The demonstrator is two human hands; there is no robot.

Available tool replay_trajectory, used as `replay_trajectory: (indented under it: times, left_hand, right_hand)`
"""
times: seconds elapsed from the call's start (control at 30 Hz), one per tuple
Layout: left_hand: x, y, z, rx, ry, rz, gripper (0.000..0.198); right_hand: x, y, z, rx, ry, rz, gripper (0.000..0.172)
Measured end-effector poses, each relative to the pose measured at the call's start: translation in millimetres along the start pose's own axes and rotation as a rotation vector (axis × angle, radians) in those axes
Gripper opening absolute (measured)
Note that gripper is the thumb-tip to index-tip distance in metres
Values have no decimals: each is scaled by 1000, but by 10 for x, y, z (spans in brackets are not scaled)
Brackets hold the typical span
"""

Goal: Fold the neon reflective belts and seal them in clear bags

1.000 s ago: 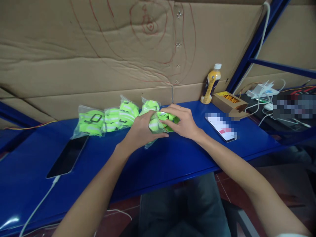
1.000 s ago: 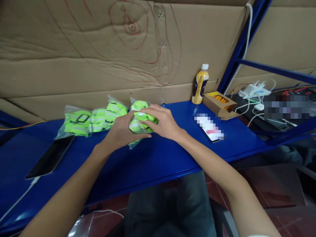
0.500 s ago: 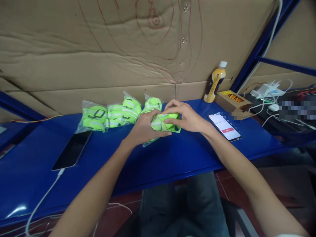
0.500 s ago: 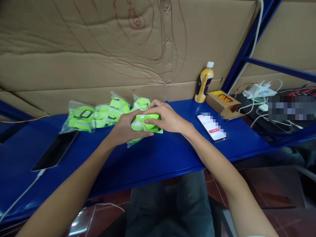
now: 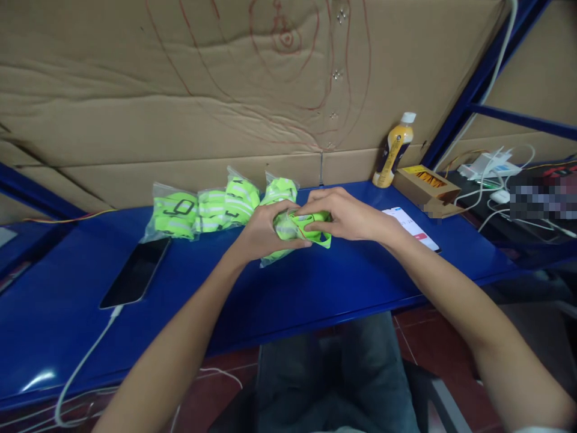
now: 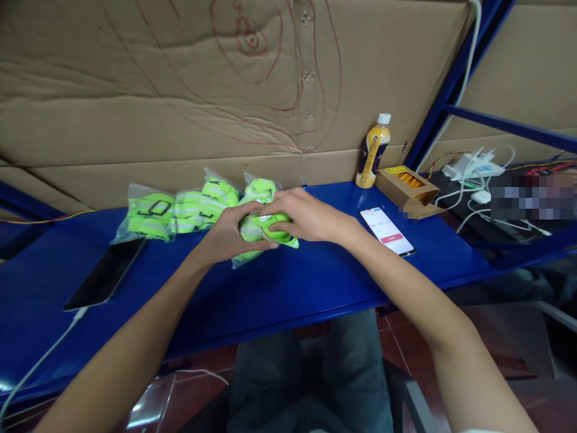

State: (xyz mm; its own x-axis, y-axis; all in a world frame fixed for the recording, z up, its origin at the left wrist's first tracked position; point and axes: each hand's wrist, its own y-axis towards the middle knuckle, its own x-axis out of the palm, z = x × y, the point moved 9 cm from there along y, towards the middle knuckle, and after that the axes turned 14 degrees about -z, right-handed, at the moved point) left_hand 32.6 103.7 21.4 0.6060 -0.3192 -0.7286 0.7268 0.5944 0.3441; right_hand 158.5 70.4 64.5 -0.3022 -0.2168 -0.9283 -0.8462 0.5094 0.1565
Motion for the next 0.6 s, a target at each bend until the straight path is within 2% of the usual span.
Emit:
replay_trajectory:
  times: [0.07,0.2,0.23,0.3,0.37,0.4,0.5,0.6]
  left_hand:
    - [39,-2,36,-2,91,30,72]
    - [27,-51,187,-6,307,228,92]
    - [19,-60,214,-11,324,256,90]
    - [3,-58,277,14,314,254,69]
    - [-48,-59,366,81,283,243,43]
    - [-88,-65,409,113,267,249,37]
    - [-227,-108,448,121,210,352,44]
    - [-281,-168,368,58,116,498,55]
  right_hand:
    - [-9,30,36,24,-7,6,20]
    - [-127,39,263,139,97,149,20]
    - [-161,33,314,166,119,182,22]
    - [-220,42,350,189,137,204,23]
    - [-292,80,304,174,151,188,23]
    - [-338,105,270,166,163,175,23]
    - [-474,214,173,178,187,89,16]
    - [-542,360,95,226,117,-75,16]
